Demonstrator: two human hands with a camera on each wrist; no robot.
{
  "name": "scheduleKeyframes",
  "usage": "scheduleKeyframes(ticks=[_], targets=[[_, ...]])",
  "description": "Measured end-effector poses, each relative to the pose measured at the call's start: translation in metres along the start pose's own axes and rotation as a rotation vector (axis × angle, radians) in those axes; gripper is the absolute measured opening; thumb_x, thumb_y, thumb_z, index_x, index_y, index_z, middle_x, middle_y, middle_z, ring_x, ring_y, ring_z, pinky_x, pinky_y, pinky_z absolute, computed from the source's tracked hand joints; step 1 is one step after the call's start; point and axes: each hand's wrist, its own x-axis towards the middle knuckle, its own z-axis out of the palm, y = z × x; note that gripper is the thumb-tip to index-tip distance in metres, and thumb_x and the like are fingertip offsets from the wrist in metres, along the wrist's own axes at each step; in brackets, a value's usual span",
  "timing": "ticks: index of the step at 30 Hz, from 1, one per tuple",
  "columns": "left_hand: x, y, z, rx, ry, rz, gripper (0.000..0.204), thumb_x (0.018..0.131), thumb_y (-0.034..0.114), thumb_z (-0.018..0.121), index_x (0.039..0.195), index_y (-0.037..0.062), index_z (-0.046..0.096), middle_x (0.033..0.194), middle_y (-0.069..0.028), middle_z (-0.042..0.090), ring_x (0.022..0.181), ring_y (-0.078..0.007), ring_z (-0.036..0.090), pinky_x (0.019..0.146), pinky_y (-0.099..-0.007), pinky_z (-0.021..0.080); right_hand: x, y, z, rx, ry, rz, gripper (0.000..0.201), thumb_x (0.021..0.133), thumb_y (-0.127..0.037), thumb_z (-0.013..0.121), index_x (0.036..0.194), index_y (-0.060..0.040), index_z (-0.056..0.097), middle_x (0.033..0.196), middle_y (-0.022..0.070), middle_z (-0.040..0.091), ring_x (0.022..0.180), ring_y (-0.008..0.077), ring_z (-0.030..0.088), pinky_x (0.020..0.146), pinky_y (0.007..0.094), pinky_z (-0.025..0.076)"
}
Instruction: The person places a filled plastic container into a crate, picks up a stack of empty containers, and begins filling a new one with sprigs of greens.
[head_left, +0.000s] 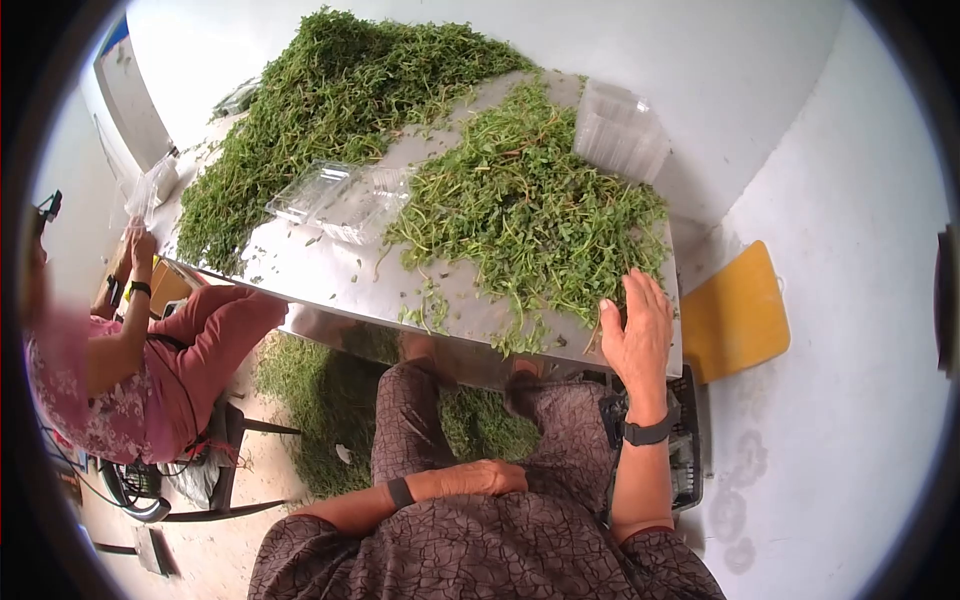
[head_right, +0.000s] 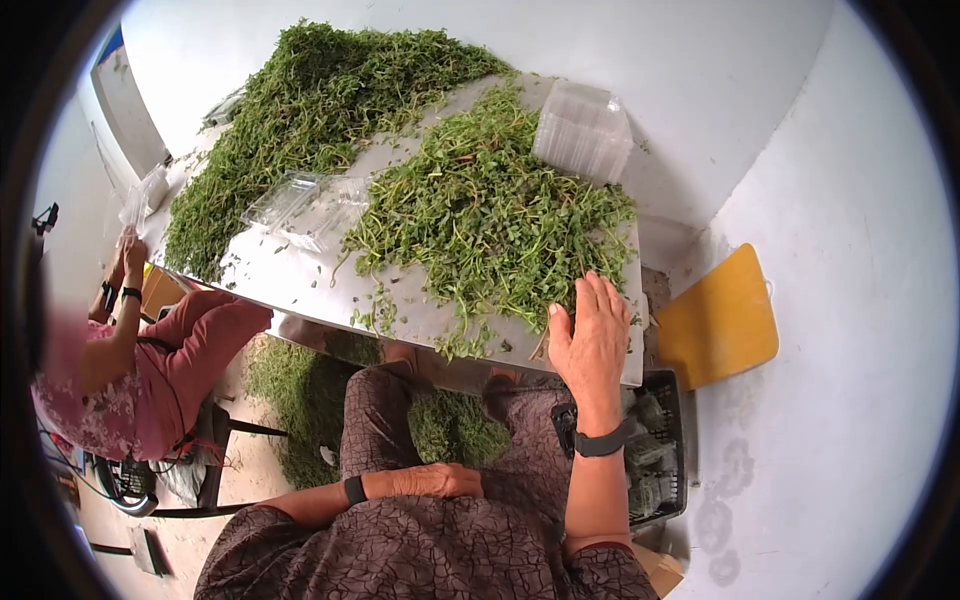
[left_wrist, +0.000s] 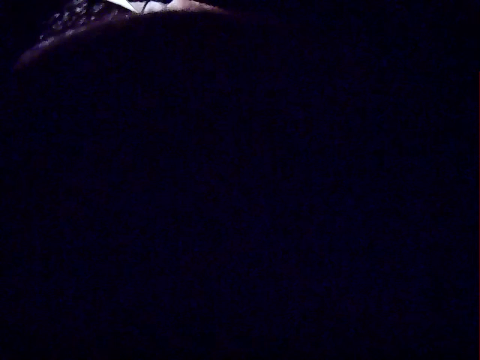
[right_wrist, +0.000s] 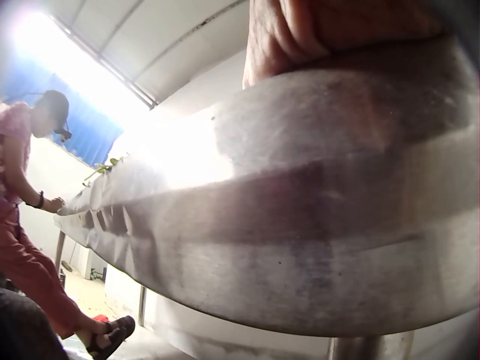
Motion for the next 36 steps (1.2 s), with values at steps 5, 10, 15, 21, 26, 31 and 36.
scheduleKeyframes(ticks=[5, 10, 15, 21, 26, 31, 36], targets=[[-0.004, -0.006, 0.003, -0.087, 0.054, 0.038, 0.024, 0.084, 0.002, 0.048, 0.108, 0.0029, 0.048, 0.097, -0.0109, 0.051, 0.092, -0.0288, 0.054, 0.078, -0.0378, 0.047, 0.000, 0.000, -0.001, 0.004, 0.004, -0.011, 0.041, 0.079, -0.014, 0.062, 0.113, 0.0070, 0.054, 0.121, 0.0209, 0.055, 0.118, 0.0353, 0.046, 0.102, 0.0437, 0.034], [-0.009, -0.007, -0.001, -0.099, -0.028, 0.027, 0.028, 0.084, 0.000, 0.047, 0.112, 0.0030, 0.047, 0.102, -0.0115, 0.050, 0.096, -0.0295, 0.054, 0.080, -0.0380, 0.046, -0.001, 0.001, 0.001, 0.005, 0.014, -0.007, 0.041, 0.079, -0.014, 0.062, 0.113, 0.0072, 0.054, 0.120, 0.0214, 0.055, 0.118, 0.0354, 0.046, 0.102, 0.0438, 0.034], [-0.006, 0.009, -0.024, -0.232, -0.126, -0.018, 0.036, 0.083, 0.001, 0.049, 0.118, 0.0024, 0.045, 0.109, -0.0126, 0.051, 0.102, -0.0309, 0.053, 0.084, -0.0381, 0.046, -0.001, 0.000, -0.002, 0.019, 0.013, -0.003, 0.041, 0.079, -0.014, 0.062, 0.113, 0.0078, 0.054, 0.120, 0.0225, 0.055, 0.117, 0.0358, 0.046, 0.102, 0.0440, 0.034], [0.003, 0.039, -0.066, -0.285, -0.143, -0.148, 0.026, 0.090, 0.012, 0.051, 0.112, -0.0020, 0.053, 0.104, -0.0170, 0.056, 0.100, -0.0332, 0.056, 0.083, -0.0392, 0.048, 0.000, 0.001, -0.002, 0.029, 0.011, -0.005, 0.040, 0.079, -0.014, 0.062, 0.112, 0.0083, 0.054, 0.120, 0.0225, 0.054, 0.118, 0.0356, 0.046, 0.102, 0.0440, 0.034], [0.005, 0.079, -0.127, -0.038, -0.074, -0.163, 0.029, 0.092, 0.021, 0.054, 0.107, -0.0025, 0.058, 0.102, -0.0154, 0.061, 0.091, -0.0311, 0.062, 0.078, -0.0389, 0.052, -0.001, 0.000, -0.002, 0.029, 0.010, -0.004, 0.039, 0.079, -0.014, 0.061, 0.112, 0.0074, 0.054, 0.120, 0.0214, 0.054, 0.118, 0.0349, 0.045, 0.103, 0.0440, 0.033], [0.000, 0.121, -0.199, 0.418, 0.478, -0.146, 0.012, 0.084, 0.007, 0.061, 0.092, -0.0014, 0.062, 0.090, -0.0145, 0.064, 0.074, -0.0248, 0.064, 0.065, -0.0341, 0.054, -0.002, 0.003, 0.002, 0.027, 0.030, -0.022, 0.039, 0.079, -0.014, 0.062, 0.111, 0.0065, 0.054, 0.120, 0.0203, 0.054, 0.118, 0.0347, 0.045, 0.103, 0.0446, 0.032], [-0.013, 0.119, -0.236, 0.725, 1.085, -0.434, 0.022, 0.079, -0.001, 0.062, 0.101, -0.0011, 0.059, 0.104, -0.0148, 0.060, 0.060, -0.0159, 0.060, 0.057, -0.0267, 0.049, -0.002, 0.002, 0.001, 0.037, 0.011, -0.013, 0.039, 0.080, -0.014, 0.062, 0.112, 0.0061, 0.054, 0.120, 0.0196, 0.054, 0.118, 0.0342, 0.045, 0.102, 0.0447, 0.033]])
